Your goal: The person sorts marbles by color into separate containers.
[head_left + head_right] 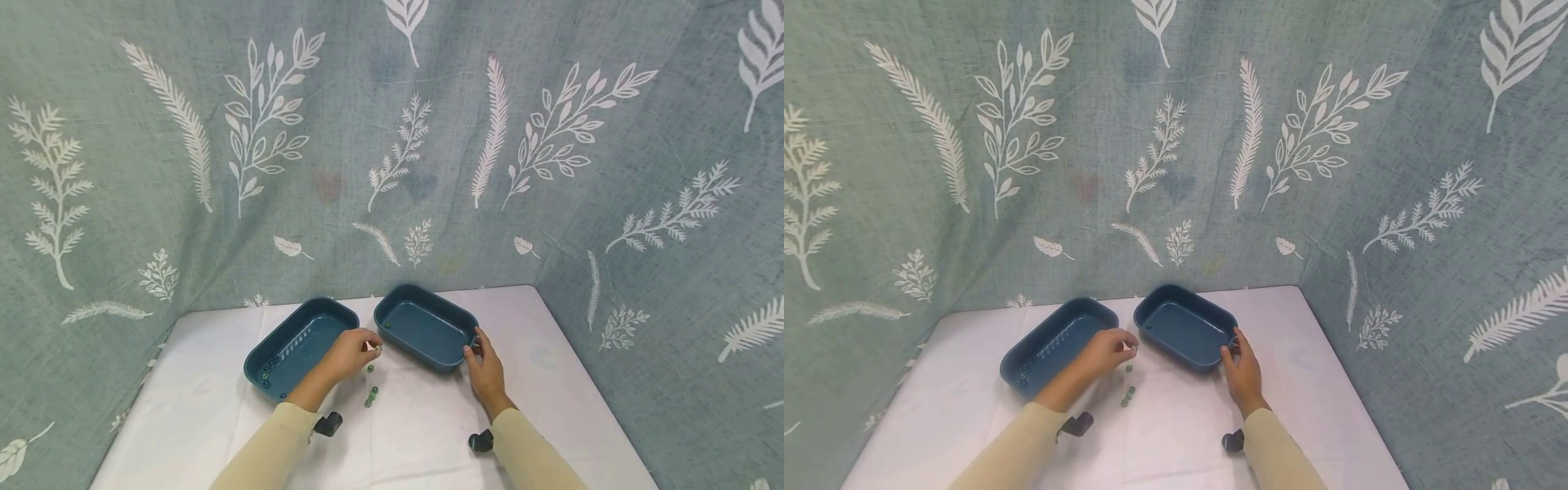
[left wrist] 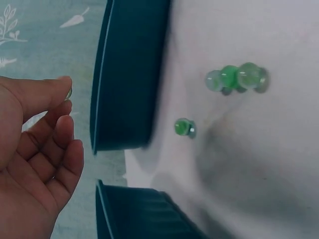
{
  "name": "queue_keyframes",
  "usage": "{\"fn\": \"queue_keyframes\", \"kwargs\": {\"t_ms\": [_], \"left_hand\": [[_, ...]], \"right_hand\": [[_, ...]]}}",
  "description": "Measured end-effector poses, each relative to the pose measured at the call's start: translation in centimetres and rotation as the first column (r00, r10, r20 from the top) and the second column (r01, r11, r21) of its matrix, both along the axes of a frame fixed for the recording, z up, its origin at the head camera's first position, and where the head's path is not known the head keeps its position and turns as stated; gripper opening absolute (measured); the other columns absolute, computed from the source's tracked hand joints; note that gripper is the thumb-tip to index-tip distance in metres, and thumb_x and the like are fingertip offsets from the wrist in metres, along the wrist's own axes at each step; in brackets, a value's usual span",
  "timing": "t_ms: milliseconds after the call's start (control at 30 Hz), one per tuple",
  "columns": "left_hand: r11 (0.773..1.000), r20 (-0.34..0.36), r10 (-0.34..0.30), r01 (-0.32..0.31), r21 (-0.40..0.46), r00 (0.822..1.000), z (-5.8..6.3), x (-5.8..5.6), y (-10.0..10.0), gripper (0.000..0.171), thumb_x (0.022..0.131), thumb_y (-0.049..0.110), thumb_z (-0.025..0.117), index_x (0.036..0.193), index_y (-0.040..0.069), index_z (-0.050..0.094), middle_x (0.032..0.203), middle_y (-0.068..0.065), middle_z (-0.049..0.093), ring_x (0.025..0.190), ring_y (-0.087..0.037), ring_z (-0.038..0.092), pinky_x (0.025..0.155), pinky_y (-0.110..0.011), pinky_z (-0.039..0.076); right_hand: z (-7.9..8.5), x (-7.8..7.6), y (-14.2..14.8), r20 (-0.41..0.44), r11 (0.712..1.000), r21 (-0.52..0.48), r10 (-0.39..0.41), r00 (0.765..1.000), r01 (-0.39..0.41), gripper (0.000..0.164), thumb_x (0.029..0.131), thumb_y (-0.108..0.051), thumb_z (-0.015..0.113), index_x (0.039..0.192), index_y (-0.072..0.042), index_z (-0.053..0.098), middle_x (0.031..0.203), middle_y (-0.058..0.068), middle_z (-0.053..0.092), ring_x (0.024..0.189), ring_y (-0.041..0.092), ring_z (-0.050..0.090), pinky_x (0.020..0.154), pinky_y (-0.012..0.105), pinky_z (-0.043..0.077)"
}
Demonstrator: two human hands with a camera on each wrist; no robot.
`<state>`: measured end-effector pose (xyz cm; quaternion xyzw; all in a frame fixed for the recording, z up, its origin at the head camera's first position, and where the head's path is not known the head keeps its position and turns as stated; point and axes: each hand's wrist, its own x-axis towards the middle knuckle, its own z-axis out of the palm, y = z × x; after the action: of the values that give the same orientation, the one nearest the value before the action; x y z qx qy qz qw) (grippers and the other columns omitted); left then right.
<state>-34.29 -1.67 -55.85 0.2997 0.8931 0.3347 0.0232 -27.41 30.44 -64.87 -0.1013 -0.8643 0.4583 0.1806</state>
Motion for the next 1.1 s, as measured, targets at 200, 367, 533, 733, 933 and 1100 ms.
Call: {"fn": "queue_keyframes", "kwargs": {"t_ms": [200,367,533,733,933,1100], "left_hand": [[0.999,0.010,-0.035,0.035,-0.011,0.999,1.1,-0.5,0.9,0.013,0.088,0.013,0.073,0.101,0.014,0.073,0.091,0.009,0.064,0.075,-0.010,0.055,0.061,-0.028,0.048],[0.997,0.009,-0.072,0.072,-0.025,0.997,1.6,-1.2,1.9,0.017,0.090,0.015,0.071,0.106,0.011,0.072,0.094,0.008,0.064,0.077,-0.010,0.055,0.063,-0.029,0.049],[0.996,0.012,-0.088,0.088,-0.009,0.996,1.6,-1.9,3.1,0.018,0.090,0.016,0.071,0.107,0.010,0.072,0.097,0.007,0.065,0.082,-0.009,0.059,0.069,-0.029,0.051],[0.996,0.016,-0.094,0.094,0.007,0.995,1.2,-2.6,4.1,0.018,0.089,0.014,0.072,0.107,0.008,0.072,0.096,0.006,0.065,0.080,-0.010,0.057,0.068,-0.028,0.051],[0.994,0.022,-0.097,0.098,-0.039,0.995,0.5,-3.6,5.0,0.019,0.089,0.016,0.073,0.107,0.010,0.072,0.097,0.007,0.066,0.080,-0.009,0.057,0.069,-0.028,0.050],[0.991,0.031,-0.116,0.118,-0.060,0.993,0.2,-4.2,6.0,0.019,0.089,0.015,0.072,0.108,0.011,0.072,0.099,0.005,0.067,0.085,-0.012,0.058,0.071,-0.031,0.051]], "right_hand": [[-0.1,0.0,-0.1,-0.002,1.000,0.002,-0.003,1.000,0.003,0.057,0.099,-0.035,0.056,0.150,-0.023,0.035,0.135,0.014,0.053,0.117,0.028,0.056,0.104,0.054,0.039],[0.0,0.0,-0.1,0.015,1.000,-0.001,-0.003,1.000,0.003,0.057,0.099,-0.035,0.056,0.151,-0.023,0.034,0.137,0.014,0.052,0.119,0.028,0.055,0.104,0.054,0.038],[0.0,-0.1,-0.1,0.029,1.000,0.003,-0.011,1.000,0.011,0.057,0.099,-0.035,0.056,0.151,-0.026,0.034,0.138,0.013,0.052,0.119,0.027,0.055,0.105,0.053,0.038],[0.0,0.0,-0.1,0.037,1.000,0.013,-0.016,0.999,0.016,0.056,0.100,-0.033,0.056,0.151,-0.025,0.034,0.137,0.012,0.053,0.118,0.026,0.055,0.103,0.052,0.039],[-0.3,-0.2,0.1,0.018,1.000,0.007,-0.006,1.000,0.006,0.055,0.100,-0.034,0.056,0.150,-0.026,0.036,0.137,0.011,0.053,0.118,0.026,0.056,0.104,0.051,0.039],[-0.3,-0.2,0.1,0.013,1.000,0.014,-0.010,1.000,0.010,0.055,0.099,-0.035,0.055,0.150,-0.026,0.036,0.137,0.010,0.053,0.117,0.025,0.056,0.104,0.052,0.039]]}}
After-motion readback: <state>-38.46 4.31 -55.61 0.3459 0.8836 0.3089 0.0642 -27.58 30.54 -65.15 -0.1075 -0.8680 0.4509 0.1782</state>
